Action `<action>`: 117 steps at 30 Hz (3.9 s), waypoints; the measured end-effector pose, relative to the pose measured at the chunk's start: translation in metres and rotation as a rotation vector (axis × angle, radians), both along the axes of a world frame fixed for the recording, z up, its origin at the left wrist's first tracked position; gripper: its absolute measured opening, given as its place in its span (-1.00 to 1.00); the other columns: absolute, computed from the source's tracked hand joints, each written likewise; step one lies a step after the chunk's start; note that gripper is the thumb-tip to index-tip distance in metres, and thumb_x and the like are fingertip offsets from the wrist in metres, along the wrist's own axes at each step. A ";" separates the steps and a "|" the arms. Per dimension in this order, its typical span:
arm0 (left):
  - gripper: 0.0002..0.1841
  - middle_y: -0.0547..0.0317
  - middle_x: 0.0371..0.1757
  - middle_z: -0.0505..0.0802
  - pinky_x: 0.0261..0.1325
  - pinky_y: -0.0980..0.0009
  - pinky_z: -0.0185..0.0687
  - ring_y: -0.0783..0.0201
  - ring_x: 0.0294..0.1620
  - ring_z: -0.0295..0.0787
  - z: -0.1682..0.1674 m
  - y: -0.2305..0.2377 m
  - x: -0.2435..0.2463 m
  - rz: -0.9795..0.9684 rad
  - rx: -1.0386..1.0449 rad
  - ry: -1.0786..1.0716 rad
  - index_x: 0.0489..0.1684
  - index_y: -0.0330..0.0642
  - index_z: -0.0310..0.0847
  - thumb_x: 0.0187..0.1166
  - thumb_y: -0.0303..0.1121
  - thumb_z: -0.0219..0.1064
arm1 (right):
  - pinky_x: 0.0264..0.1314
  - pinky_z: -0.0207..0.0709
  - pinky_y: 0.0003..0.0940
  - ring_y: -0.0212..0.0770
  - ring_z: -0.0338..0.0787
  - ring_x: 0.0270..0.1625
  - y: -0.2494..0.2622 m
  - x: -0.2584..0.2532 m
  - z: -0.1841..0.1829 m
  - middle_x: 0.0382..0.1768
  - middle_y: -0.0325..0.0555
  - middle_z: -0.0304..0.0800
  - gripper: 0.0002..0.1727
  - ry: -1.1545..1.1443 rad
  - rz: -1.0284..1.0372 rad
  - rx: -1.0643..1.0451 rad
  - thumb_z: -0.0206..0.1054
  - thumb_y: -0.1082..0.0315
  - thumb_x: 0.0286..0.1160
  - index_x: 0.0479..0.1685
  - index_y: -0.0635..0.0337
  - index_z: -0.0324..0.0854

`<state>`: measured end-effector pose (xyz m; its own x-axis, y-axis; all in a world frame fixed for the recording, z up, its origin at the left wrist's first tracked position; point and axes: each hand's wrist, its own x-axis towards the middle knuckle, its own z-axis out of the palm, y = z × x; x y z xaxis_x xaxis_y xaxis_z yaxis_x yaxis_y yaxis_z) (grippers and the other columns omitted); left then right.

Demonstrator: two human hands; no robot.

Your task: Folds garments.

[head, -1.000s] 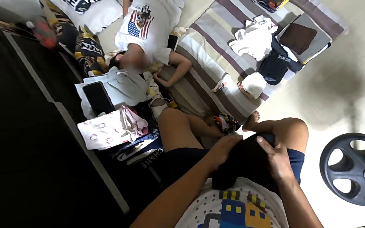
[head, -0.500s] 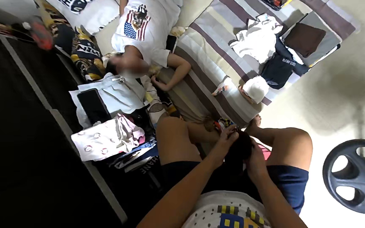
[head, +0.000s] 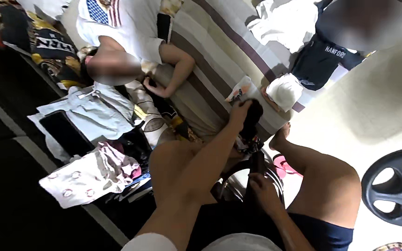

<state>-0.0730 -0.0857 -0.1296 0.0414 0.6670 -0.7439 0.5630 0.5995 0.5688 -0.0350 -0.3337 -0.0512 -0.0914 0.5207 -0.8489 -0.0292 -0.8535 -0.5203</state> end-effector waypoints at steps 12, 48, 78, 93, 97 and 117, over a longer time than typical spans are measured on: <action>-0.23 -0.34 0.50 0.64 0.60 -0.13 0.43 -0.19 0.56 0.56 -0.121 -0.057 -0.071 -0.344 -0.357 0.630 0.58 -0.38 0.42 0.58 0.10 0.39 | 0.52 0.50 -0.01 -0.05 0.72 0.39 0.014 -0.001 -0.015 0.37 0.07 0.72 -0.57 0.143 0.103 -0.141 0.13 0.22 0.79 0.49 0.19 0.57; -0.90 0.40 -0.52 0.70 -0.40 0.74 0.53 0.68 -0.48 0.59 0.356 -0.081 -0.044 -1.229 0.324 -0.916 -0.34 -0.29 0.66 0.59 -0.49 0.31 | -0.11 0.67 -0.67 -0.64 0.77 -0.18 0.002 0.112 0.245 -0.23 -0.53 0.86 -0.72 0.125 0.037 1.155 0.35 -0.01 0.56 -0.01 -0.11 0.82; -0.88 0.13 -0.22 0.86 0.02 -0.01 0.75 0.06 -0.08 0.85 0.443 -0.077 -0.174 -1.675 1.110 0.254 -0.19 -0.11 0.82 0.52 -0.44 0.34 | -0.12 0.71 0.11 0.06 0.87 -0.09 0.026 0.080 0.283 -0.22 -0.02 0.87 -0.66 -1.155 0.523 1.405 0.24 0.12 0.56 -0.17 0.15 0.85; -0.66 0.45 -0.67 0.56 -0.50 0.40 0.37 0.50 -0.60 0.51 0.525 -0.079 -0.172 -1.324 1.179 0.235 -0.64 0.01 0.61 0.55 -0.06 0.31 | -0.04 0.62 -0.53 -0.56 0.75 -0.25 0.020 0.007 0.284 -0.44 -0.31 0.79 -0.64 -0.231 0.512 1.411 0.35 0.06 0.59 -0.46 0.14 0.76; -0.61 0.54 -0.63 0.61 0.29 0.34 0.52 0.60 -0.41 0.61 0.507 -0.060 -0.209 -1.301 1.315 0.055 -0.71 0.11 0.60 0.51 0.06 0.29 | 0.56 0.24 0.43 0.06 0.84 0.08 0.008 0.053 0.269 -0.36 -0.15 0.85 -0.56 -1.123 0.826 1.520 0.18 -0.06 0.51 -0.58 0.00 0.73; -0.91 -0.31 -0.22 0.78 0.32 -0.42 0.44 -0.40 0.01 0.73 0.437 -0.048 -0.265 -1.115 1.252 0.609 -0.21 -0.38 0.77 0.49 -0.51 0.43 | 0.08 0.45 0.40 0.47 0.68 0.15 0.083 0.064 0.248 -0.08 0.31 0.78 -0.76 -1.473 0.389 1.536 0.22 0.38 0.54 -0.08 0.30 0.77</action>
<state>-0.3384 -0.1341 0.3075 0.7640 0.6428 0.0548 0.6451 -0.7597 -0.0821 0.0287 -0.2503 0.1968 -0.1799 0.8027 0.5686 0.9541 0.2831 -0.0978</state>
